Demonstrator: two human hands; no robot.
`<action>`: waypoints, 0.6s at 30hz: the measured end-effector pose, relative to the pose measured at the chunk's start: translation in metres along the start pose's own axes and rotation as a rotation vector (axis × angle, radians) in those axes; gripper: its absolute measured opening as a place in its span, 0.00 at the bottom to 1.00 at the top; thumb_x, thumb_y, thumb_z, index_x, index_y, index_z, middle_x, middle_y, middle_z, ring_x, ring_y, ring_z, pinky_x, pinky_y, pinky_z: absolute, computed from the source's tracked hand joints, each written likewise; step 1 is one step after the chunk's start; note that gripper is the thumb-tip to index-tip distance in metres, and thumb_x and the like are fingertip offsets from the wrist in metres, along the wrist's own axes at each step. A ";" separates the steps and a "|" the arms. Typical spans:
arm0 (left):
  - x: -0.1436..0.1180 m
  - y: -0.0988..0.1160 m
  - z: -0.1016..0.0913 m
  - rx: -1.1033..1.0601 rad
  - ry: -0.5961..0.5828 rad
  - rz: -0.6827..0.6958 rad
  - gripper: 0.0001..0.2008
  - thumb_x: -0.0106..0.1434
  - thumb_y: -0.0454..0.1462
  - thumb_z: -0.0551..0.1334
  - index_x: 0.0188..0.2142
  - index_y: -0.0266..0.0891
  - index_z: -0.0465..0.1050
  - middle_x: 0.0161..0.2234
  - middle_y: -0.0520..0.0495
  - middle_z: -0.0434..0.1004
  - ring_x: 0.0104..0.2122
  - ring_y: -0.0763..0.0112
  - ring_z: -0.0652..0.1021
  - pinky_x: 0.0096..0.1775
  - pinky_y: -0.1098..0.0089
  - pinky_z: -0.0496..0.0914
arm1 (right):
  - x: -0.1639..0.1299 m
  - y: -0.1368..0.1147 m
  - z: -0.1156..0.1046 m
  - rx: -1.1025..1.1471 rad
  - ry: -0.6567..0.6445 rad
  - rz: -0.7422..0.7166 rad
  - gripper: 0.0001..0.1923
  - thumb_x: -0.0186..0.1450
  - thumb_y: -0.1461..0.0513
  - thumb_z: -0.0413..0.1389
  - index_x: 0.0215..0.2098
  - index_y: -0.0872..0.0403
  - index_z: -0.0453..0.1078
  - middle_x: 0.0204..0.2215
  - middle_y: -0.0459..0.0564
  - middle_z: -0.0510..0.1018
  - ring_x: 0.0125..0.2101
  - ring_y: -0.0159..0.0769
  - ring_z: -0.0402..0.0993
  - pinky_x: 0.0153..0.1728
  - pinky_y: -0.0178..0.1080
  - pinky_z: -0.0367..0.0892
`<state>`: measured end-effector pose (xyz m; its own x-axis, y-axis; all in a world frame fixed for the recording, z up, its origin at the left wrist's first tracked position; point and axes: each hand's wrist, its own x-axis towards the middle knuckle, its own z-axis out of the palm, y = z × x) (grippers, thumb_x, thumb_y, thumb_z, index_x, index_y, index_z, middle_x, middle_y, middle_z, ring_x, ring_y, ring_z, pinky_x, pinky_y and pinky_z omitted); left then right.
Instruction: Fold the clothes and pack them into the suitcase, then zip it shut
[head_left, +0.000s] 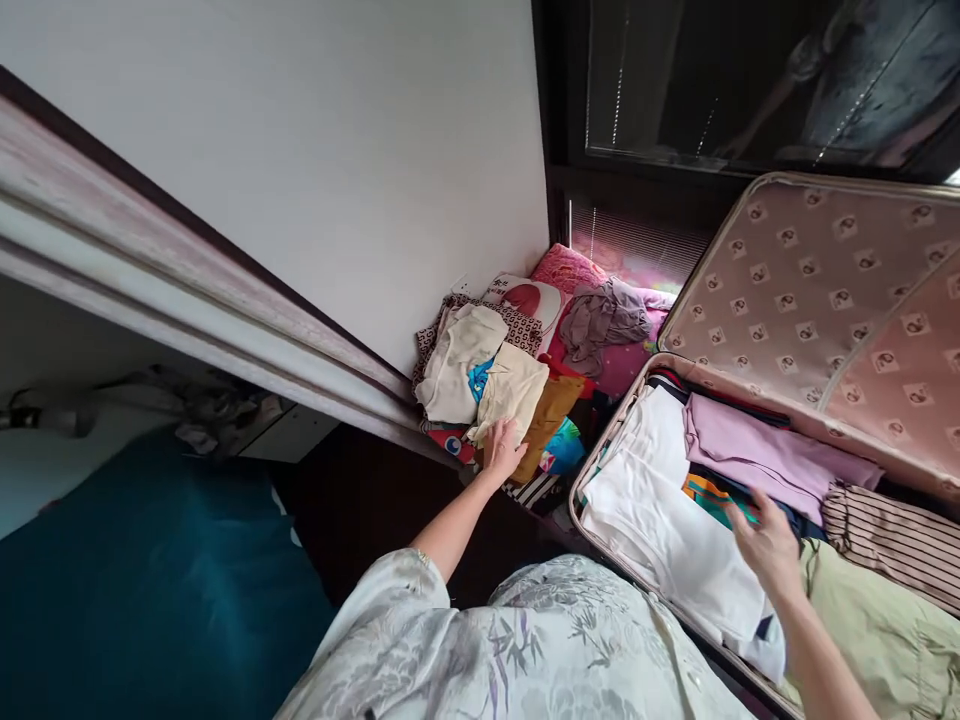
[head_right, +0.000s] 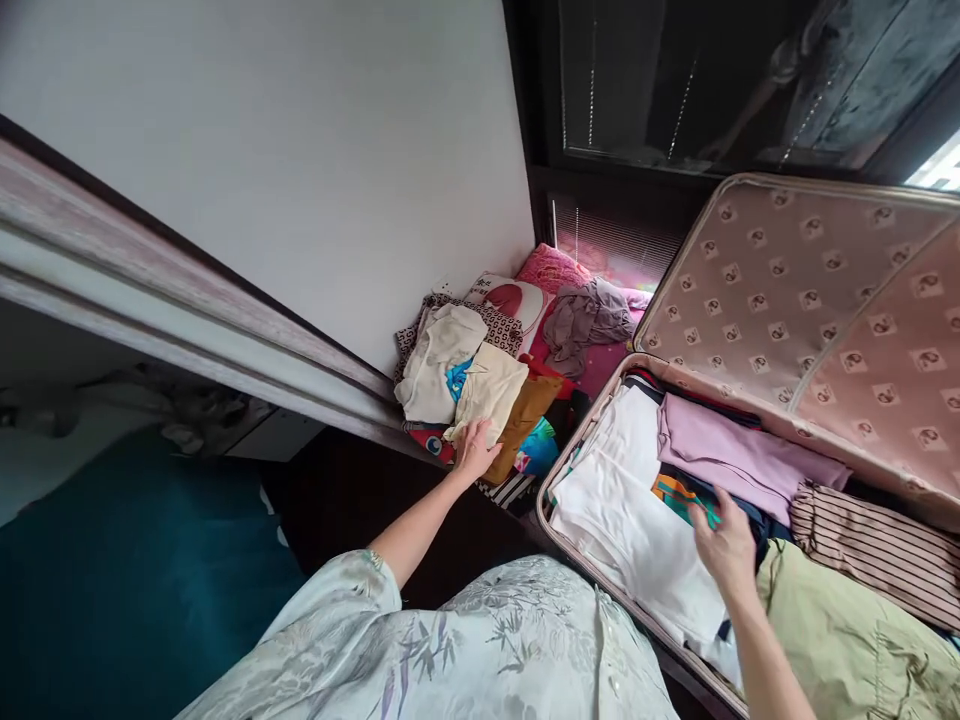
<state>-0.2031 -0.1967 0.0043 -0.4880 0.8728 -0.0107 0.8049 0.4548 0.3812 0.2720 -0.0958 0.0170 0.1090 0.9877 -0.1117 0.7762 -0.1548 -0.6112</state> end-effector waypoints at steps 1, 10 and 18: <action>0.002 -0.002 0.002 0.042 -0.034 0.013 0.25 0.61 0.36 0.69 0.57 0.36 0.71 0.58 0.34 0.70 0.57 0.47 0.73 0.58 0.50 0.69 | -0.007 -0.021 0.010 0.035 -0.024 -0.019 0.44 0.53 0.40 0.52 0.58 0.59 0.71 0.48 0.67 0.79 0.47 0.61 0.78 0.49 0.60 0.73; 0.034 -0.014 -0.022 0.032 -0.223 0.036 0.23 0.68 0.29 0.52 0.60 0.34 0.71 0.55 0.32 0.76 0.53 0.54 0.76 0.56 0.59 0.69 | -0.044 -0.132 0.051 0.254 -0.234 -0.154 0.34 0.56 0.41 0.56 0.53 0.52 0.73 0.49 0.60 0.81 0.38 0.47 0.83 0.42 0.49 0.77; 0.092 -0.002 -0.125 -0.162 -0.133 0.125 0.16 0.60 0.30 0.53 0.40 0.37 0.79 0.34 0.43 0.80 0.37 0.64 0.78 0.42 0.68 0.71 | -0.061 -0.205 0.065 0.685 -0.647 0.135 0.37 0.53 0.43 0.69 0.54 0.53 0.71 0.42 0.56 0.83 0.40 0.44 0.82 0.47 0.48 0.75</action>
<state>-0.2915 -0.1396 0.1181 -0.3311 0.9409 -0.0715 0.7861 0.3170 0.5306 0.0659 -0.1254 0.0985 -0.3535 0.7895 -0.5017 0.2275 -0.4477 -0.8648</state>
